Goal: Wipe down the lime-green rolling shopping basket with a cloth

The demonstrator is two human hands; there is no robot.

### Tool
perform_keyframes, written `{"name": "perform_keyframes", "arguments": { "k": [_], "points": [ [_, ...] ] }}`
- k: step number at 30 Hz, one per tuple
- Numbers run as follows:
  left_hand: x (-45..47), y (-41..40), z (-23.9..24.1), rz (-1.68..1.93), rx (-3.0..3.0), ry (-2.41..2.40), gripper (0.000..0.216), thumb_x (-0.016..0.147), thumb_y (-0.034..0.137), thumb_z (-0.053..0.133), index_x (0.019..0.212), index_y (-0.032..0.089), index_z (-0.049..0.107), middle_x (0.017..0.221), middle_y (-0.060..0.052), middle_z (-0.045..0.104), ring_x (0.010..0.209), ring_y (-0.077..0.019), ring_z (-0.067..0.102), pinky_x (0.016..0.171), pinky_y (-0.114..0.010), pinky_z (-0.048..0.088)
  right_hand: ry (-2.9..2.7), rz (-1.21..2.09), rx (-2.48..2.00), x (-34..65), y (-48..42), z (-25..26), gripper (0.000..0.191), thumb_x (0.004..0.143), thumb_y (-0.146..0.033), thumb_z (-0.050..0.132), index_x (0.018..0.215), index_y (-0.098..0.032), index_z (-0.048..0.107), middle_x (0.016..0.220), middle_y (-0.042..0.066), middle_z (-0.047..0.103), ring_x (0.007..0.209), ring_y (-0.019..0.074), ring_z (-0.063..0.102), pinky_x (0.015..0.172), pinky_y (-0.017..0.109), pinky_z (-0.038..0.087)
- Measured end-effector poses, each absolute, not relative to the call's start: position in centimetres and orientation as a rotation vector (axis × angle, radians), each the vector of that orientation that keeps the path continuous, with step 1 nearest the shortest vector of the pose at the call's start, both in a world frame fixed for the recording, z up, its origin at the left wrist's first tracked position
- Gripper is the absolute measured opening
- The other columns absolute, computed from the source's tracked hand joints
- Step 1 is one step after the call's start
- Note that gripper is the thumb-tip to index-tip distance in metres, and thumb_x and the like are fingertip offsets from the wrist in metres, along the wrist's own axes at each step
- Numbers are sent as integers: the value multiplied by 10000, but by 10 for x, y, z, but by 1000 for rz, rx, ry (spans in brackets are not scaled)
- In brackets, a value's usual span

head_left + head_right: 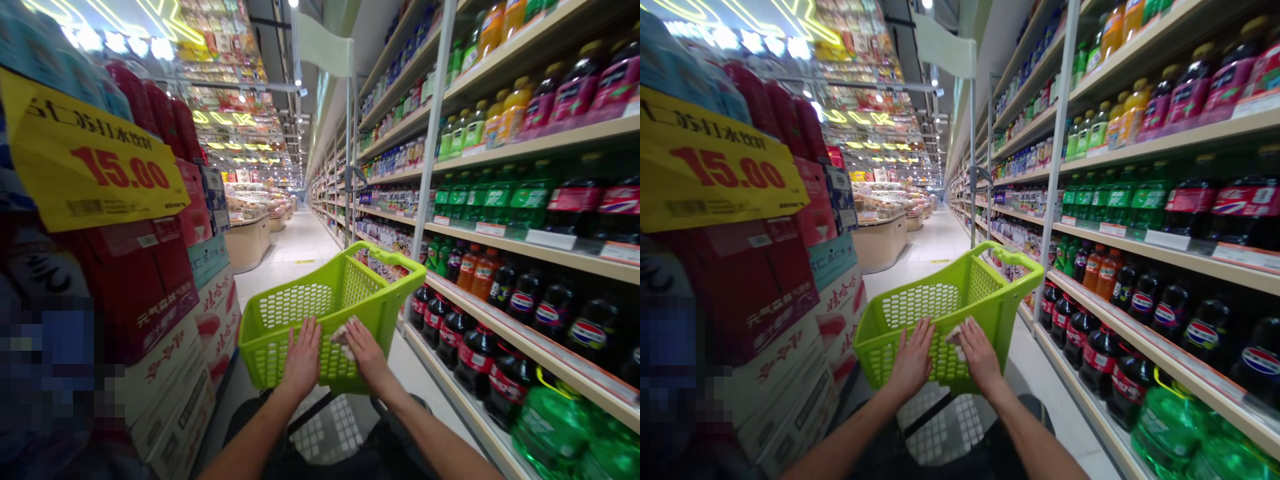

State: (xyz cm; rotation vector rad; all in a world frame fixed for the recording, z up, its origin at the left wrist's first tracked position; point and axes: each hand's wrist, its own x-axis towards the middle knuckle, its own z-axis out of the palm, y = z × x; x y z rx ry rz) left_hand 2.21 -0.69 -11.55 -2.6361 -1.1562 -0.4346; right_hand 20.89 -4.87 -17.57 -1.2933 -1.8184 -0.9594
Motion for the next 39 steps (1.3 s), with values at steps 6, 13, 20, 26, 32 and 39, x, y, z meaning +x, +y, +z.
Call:
{"name": "perform_keyframes", "arguments": {
  "k": [6, 13, 20, 26, 32, 39],
  "points": [
    [-10, -4, -132, -483, -2556, -1242, 649, 704, 149, 376, 1345, 124, 276, 1453, -65, 179, 1341, -220, 119, 1073, -491, 131, -1919, -958, -1285, 178, -26, -172, 373, 809, -33, 425, 1155, -122, 536, 1238, 126, 521, 1278, 223, 296, 983, 445, 383],
    [-55, 5, -143, -534, -2460, -1395, 630, 701, 119, 360, 1329, 103, 310, 1434, -82, 234, 1327, -224, 184, 1061, -489, 176, -2104, -887, -1173, 134, -21, -188, 347, 820, -66, 425, 1141, -128, 544, 1250, 106, 515, 1261, 231, 326, 961, 430, 409],
    [-87, 12, -147, -583, -2345, -1463, 630, 688, 111, 373, 1316, 87, 329, 1418, -110, 273, 1312, -238, 229, 1043, -485, 213, -2187, -868, -1097, 102, 0, -182, 293, 840, -105, 437, 1098, -133, 572, 1200, 98, 558, 1205, 234, 410, 924, 415, 439],
    [-114, 20, -153, -576, -2281, -1595, 599, 708, 108, 355, 1303, 49, 334, 1405, -147, 297, 1302, -255, 250, 1042, -491, 203, -2289, -801, -960, 67, -1, -178, 291, 864, -143, 422, 1123, -155, 555, 1244, 73, 525, 1248, 203, 347, 985, 396, 387],
    [-129, 27, -154, -636, -2231, -1632, 605, 706, 113, 359, 1309, 83, 328, 1392, -153, 325, 1296, -273, 260, 1042, -522, 176, -2316, -813, -969, 26, 24, -163, 265, 857, -143, 447, 1088, -129, 577, 1233, 98, 531, 1215, 216, 395, 986, 410, 383],
    [-111, 20, -156, -599, -2303, -1566, 588, 716, 123, 368, 1299, 48, 339, 1405, -152, 293, 1306, -257, 240, 1051, -490, 182, -2332, -810, -1025, 59, -3, -187, 252, 859, -161, 447, 1064, -142, 591, 1163, 79, 586, 1167, 208, 453, 941, 387, 432]
  ]
}}
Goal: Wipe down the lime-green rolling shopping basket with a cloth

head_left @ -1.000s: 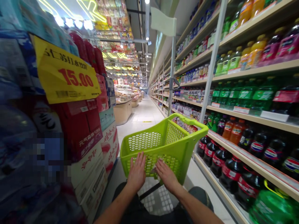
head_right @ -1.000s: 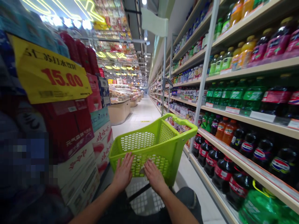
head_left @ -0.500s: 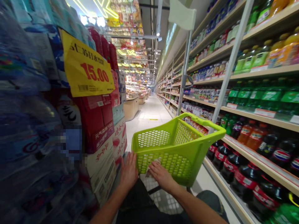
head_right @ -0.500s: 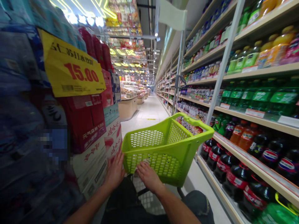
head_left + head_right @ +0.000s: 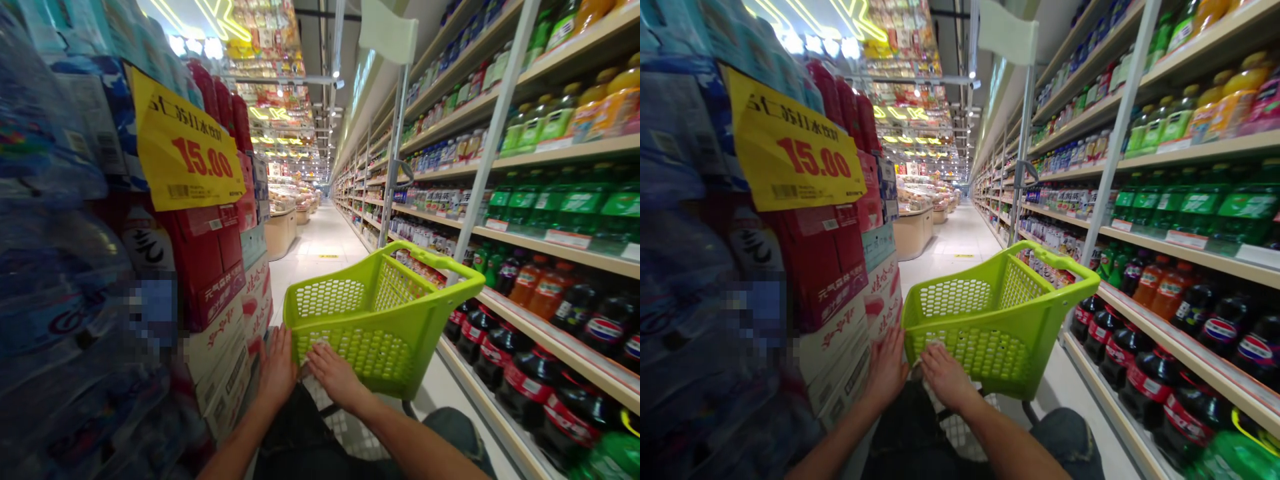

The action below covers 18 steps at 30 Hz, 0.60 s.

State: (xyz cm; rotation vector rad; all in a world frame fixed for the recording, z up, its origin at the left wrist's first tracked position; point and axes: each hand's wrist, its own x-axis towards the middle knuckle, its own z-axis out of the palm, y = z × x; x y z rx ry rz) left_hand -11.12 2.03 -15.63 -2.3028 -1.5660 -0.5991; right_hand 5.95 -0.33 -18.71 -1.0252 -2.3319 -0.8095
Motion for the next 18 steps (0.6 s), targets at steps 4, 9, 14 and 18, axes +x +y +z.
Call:
{"name": "perform_keyframes", "arguments": {
  "k": [4, 9, 14, 18],
  "points": [
    [-90, 18, -146, -629, -2324, -1496, 614, 712, 119, 370, 1321, 69, 304, 1421, -131, 265, 1323, -239, 192, 1058, -478, 181, -2128, -883, -1092, 91, -4, -149, 344, 847, -101, 406, 1167, -124, 527, 1289, 117, 472, 1274, 240, 299, 1002, 470, 348],
    [-65, 13, -138, -630, -2401, -1375, 671, 681, 112, 392, 1341, 96, 270, 1438, -99, 229, 1333, -226, 158, 1066, -472, 172, -2134, -906, -1188, 133, -17, -199, 309, 817, -84, 458, 1102, -129, 569, 1176, 119, 571, 1212, 223, 400, 958, 448, 406],
    [-38, 9, -135, -569, -2496, -1282, 684, 695, 137, 391, 1359, 102, 228, 1450, -98, 184, 1340, -222, 125, 1069, -465, 172, -2148, -953, -1151, 143, -30, -196, 318, 834, -89, 416, 1108, -141, 568, 1211, 97, 549, 1228, 228, 379, 942, 424, 434],
    [-17, 7, -126, -577, -2520, -1234, 674, 701, 143, 391, 1355, 100, 236, 1453, -98, 174, 1341, -229, 113, 1070, -477, 156, -2016, -1039, -1218, 151, -17, -150, 376, 822, -47, 379, 1160, -107, 532, 1273, 119, 489, 1267, 256, 310, 962, 461, 406]
  ]
}}
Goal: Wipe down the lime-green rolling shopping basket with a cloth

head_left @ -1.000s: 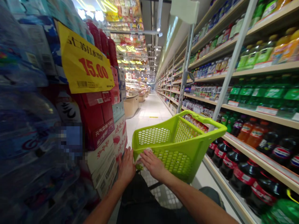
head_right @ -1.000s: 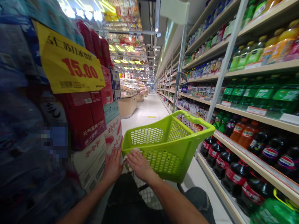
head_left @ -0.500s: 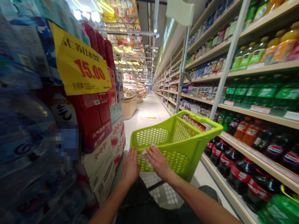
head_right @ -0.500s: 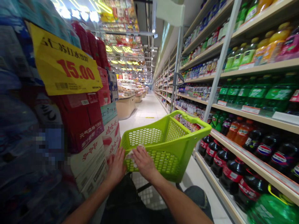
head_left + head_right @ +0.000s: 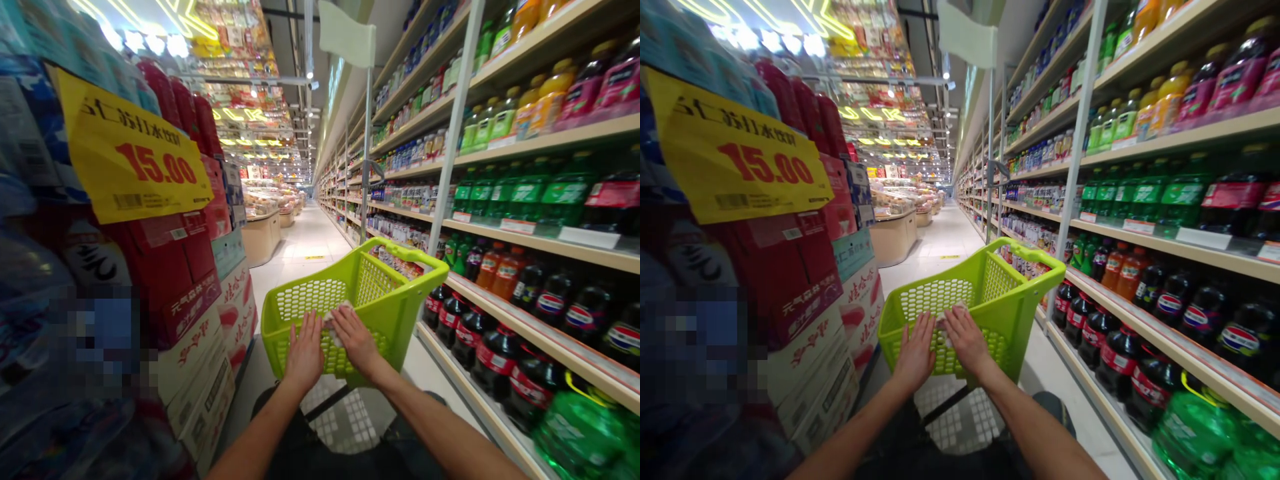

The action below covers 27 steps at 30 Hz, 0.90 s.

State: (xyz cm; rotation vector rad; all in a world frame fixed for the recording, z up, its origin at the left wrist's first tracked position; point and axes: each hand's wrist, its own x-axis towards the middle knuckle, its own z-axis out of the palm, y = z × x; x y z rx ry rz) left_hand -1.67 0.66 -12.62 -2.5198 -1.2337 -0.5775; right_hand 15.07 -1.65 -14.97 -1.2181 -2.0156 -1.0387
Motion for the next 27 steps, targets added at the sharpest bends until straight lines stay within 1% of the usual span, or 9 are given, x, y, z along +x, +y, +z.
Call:
{"name": "perform_keyframes", "arguments": {
  "k": [2, 7, 14, 16, 19, 21, 23, 26, 27],
  "points": [
    [-10, 5, -123, -587, -2526, -1191, 680, 701, 146, 391, 1359, 104, 225, 1456, -96, 166, 1343, -227, 101, 1070, -478, 152, -2002, -1057, -1237, 158, -15, -156, 367, 819, -43, 380, 1142, -103, 546, 1248, 123, 513, 1250, 251, 342, 939, 449, 429],
    [-9, 8, -126, -563, -2543, -1145, 671, 704, 144, 376, 1357, 109, 228, 1457, -83, 172, 1343, -213, 107, 1073, -464, 145, -2086, -1030, -1182, 172, -34, -207, 289, 827, -89, 419, 1042, -140, 605, 1127, 86, 608, 1159, 222, 465, 869, 381, 493],
    [-9, 11, -122, -538, -2547, -1228, 691, 683, 145, 395, 1354, 92, 239, 1454, -98, 169, 1341, -228, 115, 1072, -470, 145, -1948, -1028, -1267, 174, -23, -143, 403, 821, -43, 388, 1201, -121, 498, 1279, 116, 484, 1277, 236, 294, 992, 455, 376],
    [-7, 9, -121, -526, -2555, -1205, 692, 684, 144, 388, 1357, 100, 232, 1457, -89, 160, 1343, -223, 104, 1075, -467, 136, -1956, -1031, -1293, 185, -25, -155, 394, 818, -36, 388, 1185, -114, 509, 1248, 125, 512, 1264, 224, 322, 986, 448, 383],
    [-6, 9, -124, -506, -2560, -1186, 699, 682, 135, 375, 1363, 121, 221, 1462, -68, 148, 1346, -211, 85, 1078, -459, 126, -2071, -1032, -1265, 204, -39, -195, 332, 828, -53, 389, 1094, -129, 571, 1130, 109, 602, 1195, 197, 426, 942, 408, 433],
    [-7, 12, -127, -484, -2556, -1225, 704, 676, 131, 370, 1364, 122, 222, 1462, -64, 144, 1345, -208, 92, 1078, -454, 125, -2135, -1019, -1237, 211, -48, -204, 328, 834, -64, 386, 1093, -140, 573, 1121, 92, 609, 1180, 190, 442, 917, 377, 458],
    [-8, 15, -129, -439, -2547, -1321, 704, 671, 136, 369, 1361, 104, 232, 1458, -74, 152, 1342, -216, 114, 1073, -459, 138, -2128, -1002, -1248, 205, -47, -188, 350, 838, -71, 383, 1140, -143, 545, 1187, 94, 567, 1210, 197, 404, 934, 385, 445],
    [-10, 19, -128, -356, -2539, -1433, 698, 674, 147, 364, 1357, 80, 237, 1452, -86, 173, 1339, -221, 133, 1065, -461, 160, -2040, -982, -1291, 182, -26, -142, 374, 838, -82, 393, 1189, -140, 509, 1280, 109, 484, 1261, 221, 325, 1001, 450, 362],
    [-10, 19, -127, -332, -2540, -1442, 699, 675, 148, 364, 1358, 79, 234, 1452, -85, 178, 1338, -219, 135, 1064, -458, 164, -2039, -976, -1314, 175, -16, -128, 371, 833, -84, 402, 1183, -132, 515, 1273, 116, 489, 1253, 229, 337, 1002, 457, 355]
  ]
}}
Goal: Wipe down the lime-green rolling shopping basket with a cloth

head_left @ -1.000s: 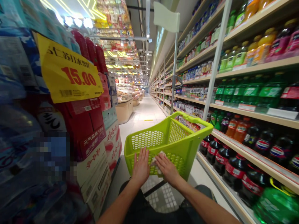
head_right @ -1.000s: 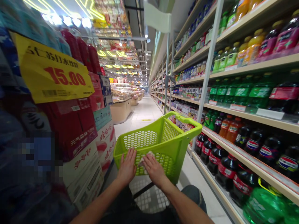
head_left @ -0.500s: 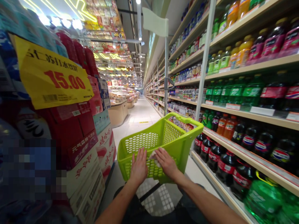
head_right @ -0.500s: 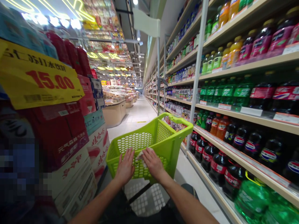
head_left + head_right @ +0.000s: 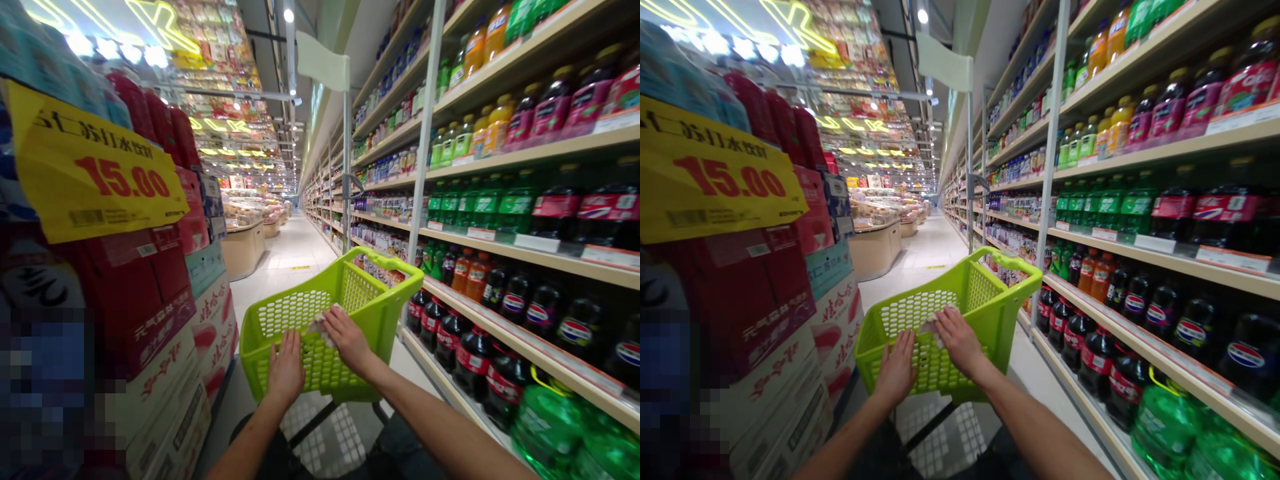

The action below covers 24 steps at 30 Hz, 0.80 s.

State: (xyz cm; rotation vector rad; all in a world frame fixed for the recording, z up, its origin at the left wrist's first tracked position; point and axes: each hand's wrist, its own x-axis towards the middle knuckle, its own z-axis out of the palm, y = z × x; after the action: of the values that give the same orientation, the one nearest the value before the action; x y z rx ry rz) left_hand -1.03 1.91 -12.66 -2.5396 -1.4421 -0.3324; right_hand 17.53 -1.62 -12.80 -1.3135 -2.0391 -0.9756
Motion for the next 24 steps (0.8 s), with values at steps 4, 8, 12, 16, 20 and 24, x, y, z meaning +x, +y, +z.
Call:
{"name": "perform_keyframes", "arguments": {
  "k": [4, 8, 12, 16, 20, 24],
  "points": [
    [-13, 19, -122, -247, -2556, -1446, 713, 670, 141, 365, 1365, 89, 214, 1451, -75, 191, 1337, -212, 143, 1064, -445, 171, -2131, -939, -1500, 190, 1, -101, 343, 812, -92, 452, 1137, -132, 557, 1161, 111, 578, 1157, 243, 451, 963, 431, 389],
    [-10, 17, -121, -261, -2580, -1474, 729, 658, 150, 368, 1366, 83, 209, 1453, -74, 186, 1339, -215, 132, 1068, -446, 157, -2003, -930, -1807, 267, -23, -76, 324, 814, -88, 446, 1101, -151, 583, 1159, 108, 577, 1142, 265, 454, 952, 457, 370],
    [-3, 13, -120, -324, -2598, -1520, 740, 646, 171, 374, 1362, 71, 220, 1452, -83, 189, 1340, -227, 125, 1069, -465, 135, -1796, -901, -2001, 302, -40, -51, 343, 819, -85, 417, 1120, -139, 571, 1171, 134, 562, 1130, 278, 451, 935, 462, 357],
    [0, 11, -119, -311, -2618, -1519, 754, 638, 176, 384, 1364, 68, 210, 1452, -84, 187, 1340, -230, 120, 1069, -464, 133, -1962, -816, -1851, 250, -28, -73, 454, 800, -40, 409, 1218, -195, 492, 1131, 73, 590, 1098, 218, 467, 967, 399, 330],
    [-2, 13, -118, -266, -2633, -1513, 763, 628, 160, 390, 1365, 80, 213, 1452, -75, 189, 1340, -215, 128, 1072, -448, 135, -2036, -761, -1873, 214, -17, -85, 394, 817, -98, 442, 1196, -181, 507, 1100, 92, 583, 1067, 230, 467, 964, 413, 313],
    [-3, 14, -119, -276, -2648, -1507, 763, 628, 169, 390, 1365, 76, 213, 1452, -79, 189, 1340, -213, 125, 1073, -441, 131, -2021, -705, -1973, 259, -27, -52, 262, 821, -114, 446, 983, -211, 627, 1131, 80, 563, 1076, 217, 459, 938, 376, 335]
  ]
}}
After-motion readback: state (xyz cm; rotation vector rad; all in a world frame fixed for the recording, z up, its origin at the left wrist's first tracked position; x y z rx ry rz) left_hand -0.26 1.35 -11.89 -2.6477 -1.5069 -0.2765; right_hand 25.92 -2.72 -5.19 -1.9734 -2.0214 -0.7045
